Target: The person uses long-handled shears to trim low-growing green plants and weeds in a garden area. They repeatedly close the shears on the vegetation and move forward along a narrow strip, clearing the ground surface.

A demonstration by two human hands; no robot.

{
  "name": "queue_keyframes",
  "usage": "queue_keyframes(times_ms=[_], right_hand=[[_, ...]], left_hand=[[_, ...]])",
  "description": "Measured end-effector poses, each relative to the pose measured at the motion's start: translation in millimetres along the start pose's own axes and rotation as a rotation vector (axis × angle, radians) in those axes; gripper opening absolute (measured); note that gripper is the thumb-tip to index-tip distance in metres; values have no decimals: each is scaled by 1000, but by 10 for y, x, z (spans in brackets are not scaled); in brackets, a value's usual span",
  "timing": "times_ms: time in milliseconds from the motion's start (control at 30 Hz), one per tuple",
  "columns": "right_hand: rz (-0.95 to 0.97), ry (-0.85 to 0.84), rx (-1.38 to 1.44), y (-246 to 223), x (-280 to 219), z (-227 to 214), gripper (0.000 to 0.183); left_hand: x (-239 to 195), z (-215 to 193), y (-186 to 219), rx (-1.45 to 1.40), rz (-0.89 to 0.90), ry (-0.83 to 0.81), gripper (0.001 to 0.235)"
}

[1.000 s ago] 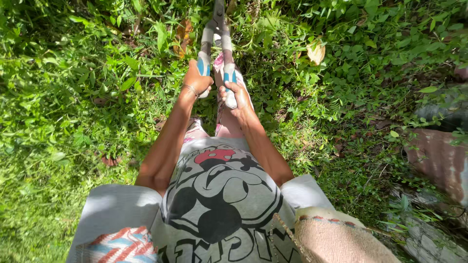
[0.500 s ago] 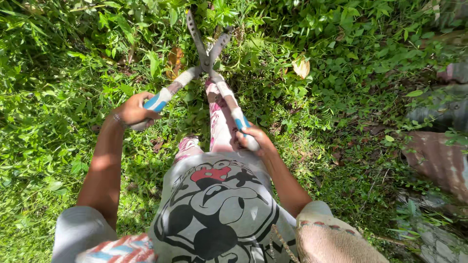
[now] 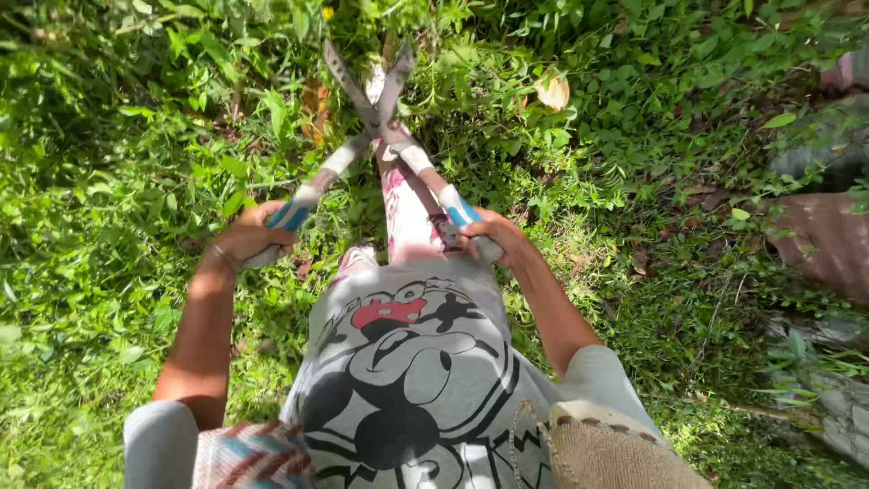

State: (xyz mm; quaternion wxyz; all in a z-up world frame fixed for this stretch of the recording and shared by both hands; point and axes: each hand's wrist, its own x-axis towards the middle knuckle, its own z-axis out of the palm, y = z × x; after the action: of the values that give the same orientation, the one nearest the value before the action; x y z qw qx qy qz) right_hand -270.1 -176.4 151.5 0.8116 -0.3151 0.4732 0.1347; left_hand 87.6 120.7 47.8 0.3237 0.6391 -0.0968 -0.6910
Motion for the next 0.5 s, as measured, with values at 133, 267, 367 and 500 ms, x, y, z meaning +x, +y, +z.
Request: queue_keyframes(times_ms=[133, 267, 367, 500], right_hand=[[-27, 54, -49, -167, -144, 149, 35], [-36, 151, -210, -386, -176, 259, 29], [-93, 43, -214, -645, -50, 275, 24], [-9, 108, -154, -976, 423, 265, 23]], left_hand=[[16, -96, 111, -66, 35, -101, 40], [78, 148, -114, -241, 7, -76, 45], [188, 413, -248, -422, 54, -64, 42], [514, 583, -295, -558, 218, -129, 22]])
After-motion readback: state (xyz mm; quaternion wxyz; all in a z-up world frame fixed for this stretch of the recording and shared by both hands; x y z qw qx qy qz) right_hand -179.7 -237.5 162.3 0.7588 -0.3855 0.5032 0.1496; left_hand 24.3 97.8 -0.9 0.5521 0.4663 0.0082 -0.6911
